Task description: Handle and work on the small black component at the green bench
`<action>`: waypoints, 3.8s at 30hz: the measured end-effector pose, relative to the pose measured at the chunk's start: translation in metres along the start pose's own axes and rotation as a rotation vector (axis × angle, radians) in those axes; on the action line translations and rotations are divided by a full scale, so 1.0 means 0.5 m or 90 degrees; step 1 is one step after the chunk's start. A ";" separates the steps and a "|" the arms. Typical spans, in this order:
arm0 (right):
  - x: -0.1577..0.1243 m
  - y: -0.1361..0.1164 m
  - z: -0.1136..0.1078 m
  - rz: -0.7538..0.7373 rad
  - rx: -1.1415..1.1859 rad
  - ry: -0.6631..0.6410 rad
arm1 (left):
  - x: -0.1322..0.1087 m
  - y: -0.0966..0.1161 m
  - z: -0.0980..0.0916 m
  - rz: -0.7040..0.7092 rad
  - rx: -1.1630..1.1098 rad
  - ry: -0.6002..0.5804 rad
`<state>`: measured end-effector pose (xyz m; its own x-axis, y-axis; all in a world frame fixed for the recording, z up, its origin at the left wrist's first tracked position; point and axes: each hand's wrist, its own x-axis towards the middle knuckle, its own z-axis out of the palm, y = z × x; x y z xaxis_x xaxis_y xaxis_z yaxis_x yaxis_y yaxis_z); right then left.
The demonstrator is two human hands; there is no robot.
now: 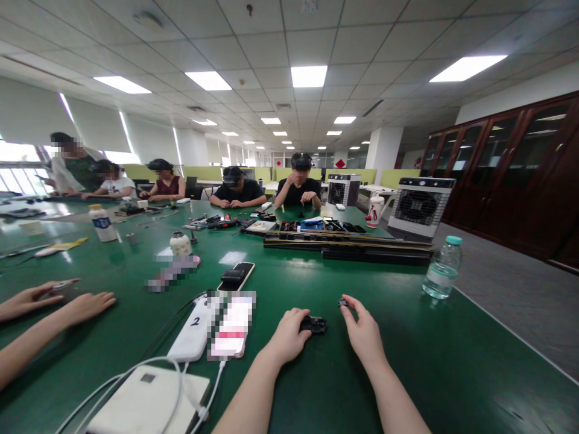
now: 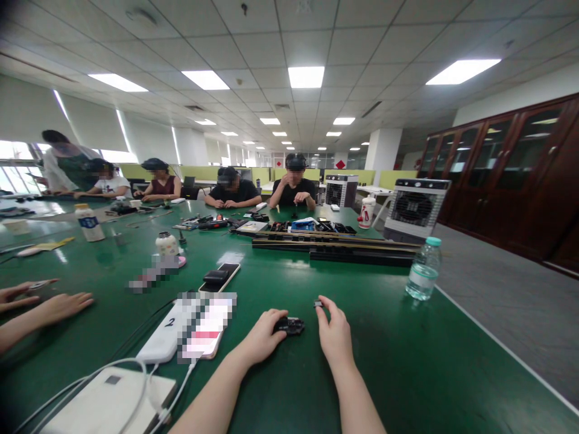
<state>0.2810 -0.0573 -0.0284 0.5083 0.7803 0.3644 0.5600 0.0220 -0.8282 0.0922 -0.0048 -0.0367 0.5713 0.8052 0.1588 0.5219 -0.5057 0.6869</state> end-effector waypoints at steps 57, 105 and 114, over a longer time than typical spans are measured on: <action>-0.027 0.004 0.048 -0.102 -0.106 -0.272 | 0.008 -0.018 0.016 0.018 0.004 0.022; -0.018 0.010 0.032 -0.044 0.002 -0.310 | 0.002 -0.011 0.009 0.007 0.028 0.018; -0.016 0.017 0.038 -0.030 -0.002 -0.310 | -0.004 0.002 0.002 -0.001 0.095 0.015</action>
<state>0.2692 -0.0517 -0.0462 0.1172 0.9802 0.1595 0.5774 0.0635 -0.8140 0.0922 -0.0070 -0.0370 0.5562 0.8124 0.1750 0.6121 -0.5429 0.5750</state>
